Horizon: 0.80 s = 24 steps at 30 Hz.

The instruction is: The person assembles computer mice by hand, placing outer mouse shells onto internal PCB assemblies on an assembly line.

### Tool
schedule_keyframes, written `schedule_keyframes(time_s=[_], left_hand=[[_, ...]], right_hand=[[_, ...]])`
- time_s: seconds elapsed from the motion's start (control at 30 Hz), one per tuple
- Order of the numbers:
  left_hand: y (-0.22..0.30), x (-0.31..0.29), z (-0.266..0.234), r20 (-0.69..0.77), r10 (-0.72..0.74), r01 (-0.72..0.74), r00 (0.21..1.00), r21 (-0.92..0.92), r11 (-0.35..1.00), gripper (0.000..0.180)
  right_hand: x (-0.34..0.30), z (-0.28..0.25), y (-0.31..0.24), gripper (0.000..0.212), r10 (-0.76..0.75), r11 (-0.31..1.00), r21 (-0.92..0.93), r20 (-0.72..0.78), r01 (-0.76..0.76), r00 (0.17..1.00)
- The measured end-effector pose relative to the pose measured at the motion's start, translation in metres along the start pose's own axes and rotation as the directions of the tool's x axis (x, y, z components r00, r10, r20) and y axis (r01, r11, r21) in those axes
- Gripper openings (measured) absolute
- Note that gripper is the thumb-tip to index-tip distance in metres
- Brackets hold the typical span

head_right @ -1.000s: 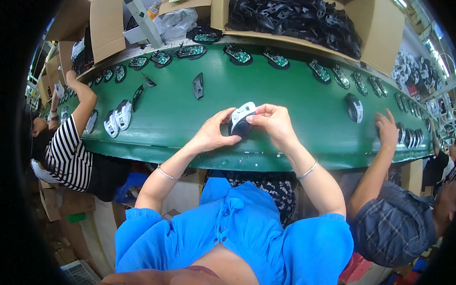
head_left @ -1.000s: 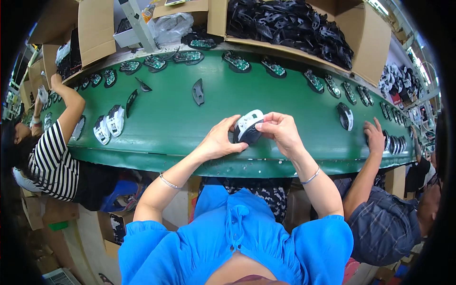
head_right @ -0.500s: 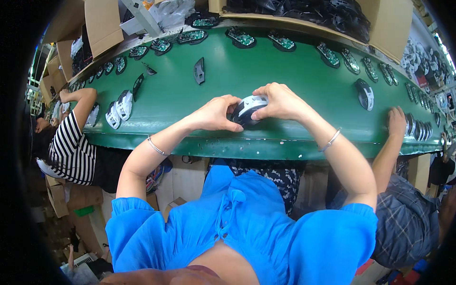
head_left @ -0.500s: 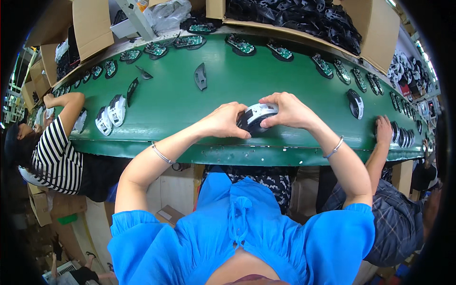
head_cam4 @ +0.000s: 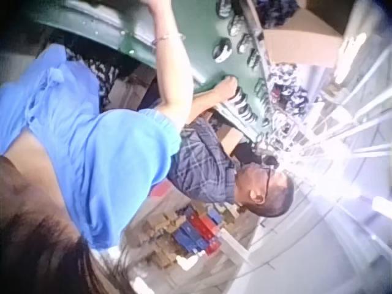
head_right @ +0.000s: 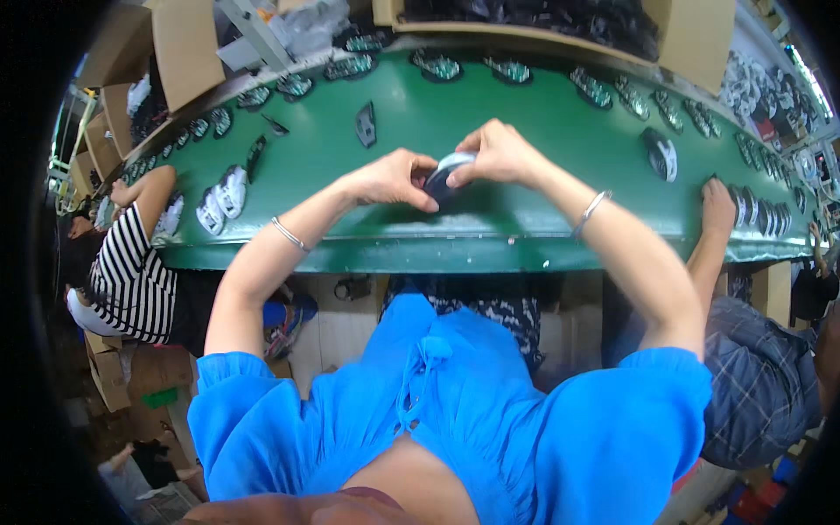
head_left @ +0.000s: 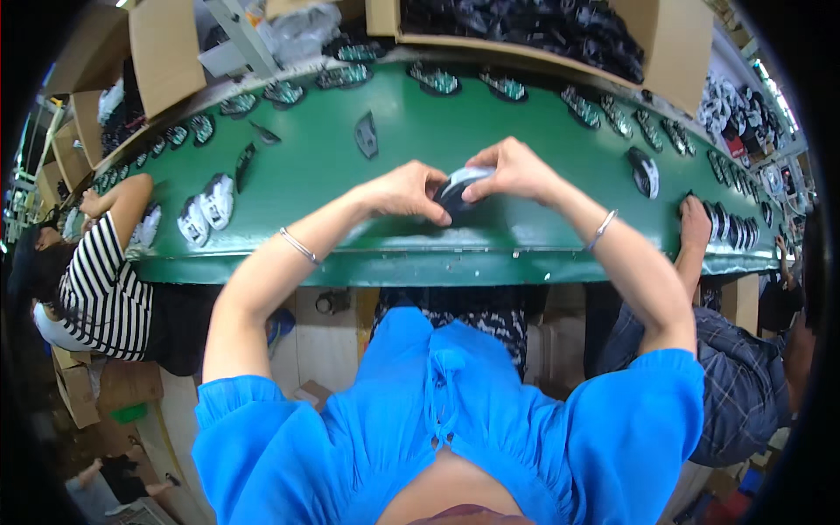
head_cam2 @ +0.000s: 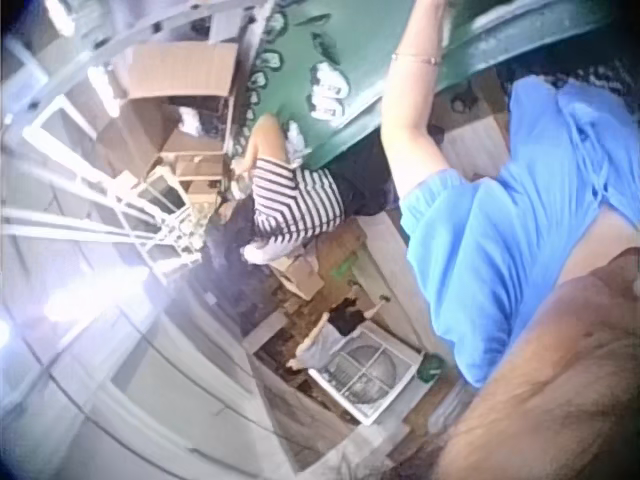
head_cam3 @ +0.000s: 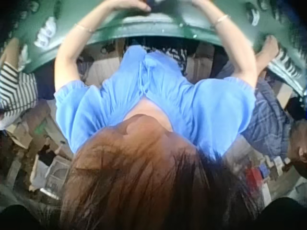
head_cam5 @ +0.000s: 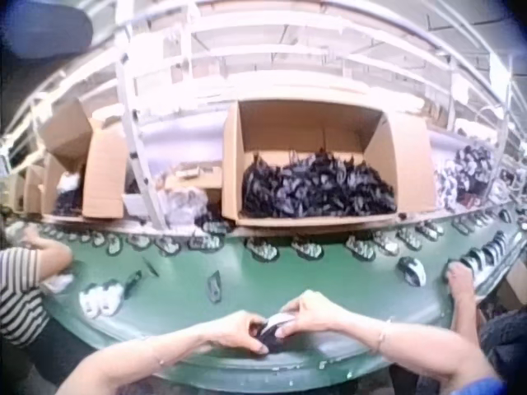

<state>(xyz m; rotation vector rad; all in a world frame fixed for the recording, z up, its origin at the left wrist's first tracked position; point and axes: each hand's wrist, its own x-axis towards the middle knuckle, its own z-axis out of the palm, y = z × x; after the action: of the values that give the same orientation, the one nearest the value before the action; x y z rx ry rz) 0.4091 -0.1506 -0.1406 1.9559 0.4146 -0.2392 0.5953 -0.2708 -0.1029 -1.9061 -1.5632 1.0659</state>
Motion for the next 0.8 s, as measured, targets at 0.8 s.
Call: schedule_keyframes(time_s=[0.8], left_hand=[[-0.034, -0.131, 0.002, -0.672, 0.156, -0.168, 0.724, 0.047, 0.985, 0.031]], right_hand=[[-0.099, 0.02, 0.103, 0.05, 0.093, 0.93, -0.054, -0.922, -0.363, 0.376]])
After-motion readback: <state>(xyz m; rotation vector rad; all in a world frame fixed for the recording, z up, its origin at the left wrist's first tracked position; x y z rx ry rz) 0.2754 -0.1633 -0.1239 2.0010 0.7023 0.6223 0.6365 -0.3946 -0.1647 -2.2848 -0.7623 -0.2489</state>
